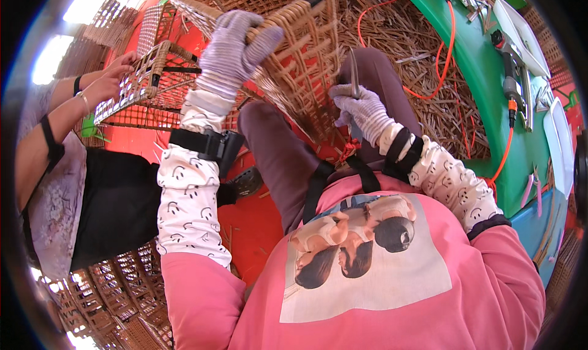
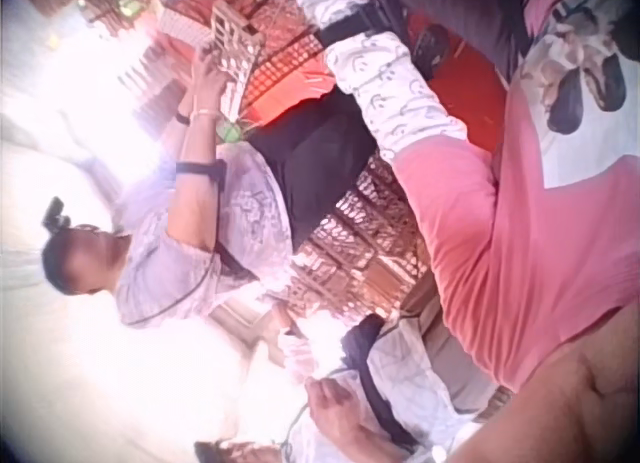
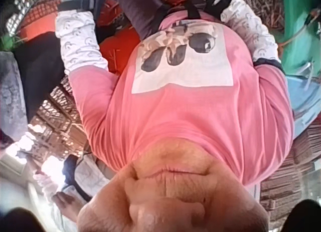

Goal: The recorder uses pliers to cut and trim plastic or rattan weaving material on a furniture frame while a helper assists.

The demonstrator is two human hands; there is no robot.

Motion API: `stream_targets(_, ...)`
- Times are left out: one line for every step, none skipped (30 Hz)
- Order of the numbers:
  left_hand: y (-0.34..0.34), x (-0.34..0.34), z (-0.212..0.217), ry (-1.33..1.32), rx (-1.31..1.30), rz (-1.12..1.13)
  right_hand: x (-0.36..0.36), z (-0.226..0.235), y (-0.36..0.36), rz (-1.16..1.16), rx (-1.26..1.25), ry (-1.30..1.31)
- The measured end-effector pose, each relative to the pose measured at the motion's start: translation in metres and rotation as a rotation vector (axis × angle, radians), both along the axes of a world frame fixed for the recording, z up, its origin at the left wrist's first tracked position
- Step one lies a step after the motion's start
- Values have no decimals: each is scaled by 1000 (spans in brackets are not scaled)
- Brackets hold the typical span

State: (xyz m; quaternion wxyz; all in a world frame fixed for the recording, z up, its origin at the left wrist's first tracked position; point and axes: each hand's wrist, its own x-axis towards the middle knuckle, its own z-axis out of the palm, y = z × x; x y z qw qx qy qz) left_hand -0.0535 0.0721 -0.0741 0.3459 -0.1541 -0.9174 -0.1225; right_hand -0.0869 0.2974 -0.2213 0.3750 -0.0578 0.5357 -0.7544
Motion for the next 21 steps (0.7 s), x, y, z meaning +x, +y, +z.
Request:
stream_targets(-7, -4, 2, -6, -1, -10, -1, -4, -3, -13, 1, 16)
stream_targets(-11, -8, 5, -49, 66, 18, -1, -1, -5, 17, -13, 26)
stream_targets(-13, -12, 5, -93, 134, 49, 1, -3, -10, 9, -12, 20)
stream_targets(-14, -14, 2, -86, 98, 56, 2, -8, -17, 43, -35, 3)
stream_targets(-13, -14, -3, -91, 101, 56, 3, -14, -24, 83, -57, -12)
stream_targets(-10, -15, -8, -66, 47, 46, 2, -21, -31, 112, -61, -18)
stream_targets(-8, -16, -13, -41, -5, 36, 1, -28, -39, 111, -58, -25)
stream_targets(-3, -15, -19, 9, -11, 22, 2, -30, -47, 70, -69, -48)
stream_targets(-2, -15, -22, -1, -3, 26, 2, -33, -53, 28, -79, -71)
stream_targets(-2, -15, -25, 17, 46, 33, 1, -36, -57, 7, -60, -27)
stream_targets(-3, -13, -26, 36, 94, 48, 2, -37, -59, 17, -55, -36)
stream_targets(-5, -13, -28, 57, 66, 35, 3, -39, -61, 3, -64, 27)
stream_targets(-5, -12, -30, 48, 70, 45, 4, -41, -62, -12, -75, 89)
stream_targets(-5, -13, -31, 80, 74, 23, 9, -40, -65, -7, -108, 192)
stream_targets(-4, -14, -31, 112, 78, 1, 11, -38, -69, -1, -108, 186)
stream_targets(-4, -15, -30, 109, 57, 12, 11, -37, -72, -36, -138, 120)
stream_targets(-3, -13, -30, 104, 59, 18, 12, -32, -73, -69, -165, 55)
stream_targets(-2, -12, -30, 110, 61, 14, 10, -24, -71, -59, -103, 27)
stream_targets(-2, -11, -31, 117, 62, 9, 11, -21, -70, -54, -101, 23)
stream_targets(-3, -11, -33, 136, 60, 2, 9, -20, -68, -30, -83, 21)
stream_targets(-3, -9, -35, 136, 62, 1, 9, -20, -67, -6, -65, 20)
